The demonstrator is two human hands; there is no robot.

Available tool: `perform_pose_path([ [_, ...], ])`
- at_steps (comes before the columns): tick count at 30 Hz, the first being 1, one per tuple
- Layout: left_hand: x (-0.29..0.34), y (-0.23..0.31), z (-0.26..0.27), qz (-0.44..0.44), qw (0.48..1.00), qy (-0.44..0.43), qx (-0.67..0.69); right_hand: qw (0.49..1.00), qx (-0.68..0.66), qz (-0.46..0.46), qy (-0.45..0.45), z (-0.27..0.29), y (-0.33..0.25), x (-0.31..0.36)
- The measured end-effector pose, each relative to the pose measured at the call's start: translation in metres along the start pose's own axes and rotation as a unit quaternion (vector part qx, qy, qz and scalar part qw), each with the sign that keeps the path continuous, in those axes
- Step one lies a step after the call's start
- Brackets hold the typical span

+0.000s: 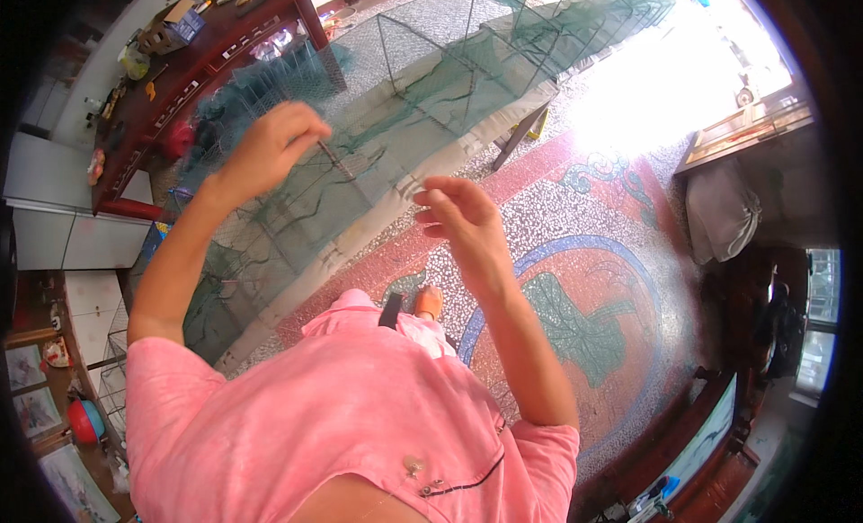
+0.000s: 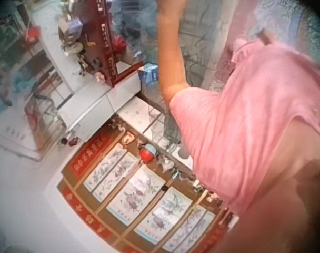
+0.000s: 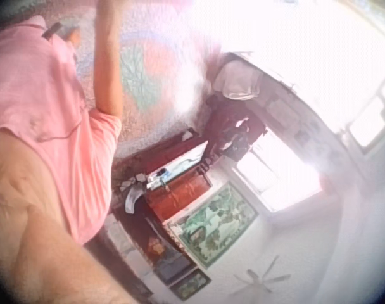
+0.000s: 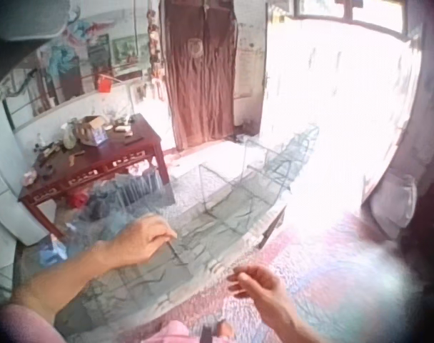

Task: The person uses a needle-like tool to mend a long mesh fish trap by threading and tying cords around the internal frame wires.

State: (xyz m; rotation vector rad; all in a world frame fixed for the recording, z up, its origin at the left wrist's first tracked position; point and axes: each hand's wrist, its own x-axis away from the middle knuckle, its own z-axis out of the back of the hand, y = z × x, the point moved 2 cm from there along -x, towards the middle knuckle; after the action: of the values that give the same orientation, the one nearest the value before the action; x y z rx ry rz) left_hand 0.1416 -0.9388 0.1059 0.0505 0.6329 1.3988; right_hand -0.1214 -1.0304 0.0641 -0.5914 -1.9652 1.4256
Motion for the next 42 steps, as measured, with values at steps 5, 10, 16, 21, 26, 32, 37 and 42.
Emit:
perform_pose_path([
  [5,-0.06,-0.033,-0.055,0.147,0.971,-0.185,-0.043,1.0,0.015,0.0,0.021,0.053,-0.005,-0.005],
  [10,-0.06,-0.04,-0.078,0.266,0.921,-0.266,0.1,1.0,0.026,0.013,-0.004,0.073,-0.002,-0.032],
  [16,-0.052,-0.039,-0.078,0.211,0.895,-0.345,0.19,0.97,0.185,0.139,-0.079,0.043,-0.021,-0.074],
  [21,-0.052,-0.026,-0.081,0.296,0.901,-0.313,0.045,0.84,0.333,0.371,-0.213,0.013,-0.041,-0.107],
  [26,-0.048,-0.023,-0.08,0.327,0.94,-0.091,0.037,0.717,0.41,0.461,-0.325,-0.007,-0.046,-0.14],
  [32,-0.047,-0.024,-0.077,0.372,0.923,0.009,0.1,0.596,0.607,0.272,-0.448,-0.012,-0.029,-0.169],
  [37,-0.058,-0.02,-0.076,0.408,0.894,-0.139,0.124,0.596,0.556,0.335,-0.473,-0.009,-0.039,-0.184],
  [42,-0.082,-0.024,-0.102,0.292,0.94,-0.115,0.136,0.706,0.384,0.296,-0.516,-0.003,-0.104,-0.215],
])
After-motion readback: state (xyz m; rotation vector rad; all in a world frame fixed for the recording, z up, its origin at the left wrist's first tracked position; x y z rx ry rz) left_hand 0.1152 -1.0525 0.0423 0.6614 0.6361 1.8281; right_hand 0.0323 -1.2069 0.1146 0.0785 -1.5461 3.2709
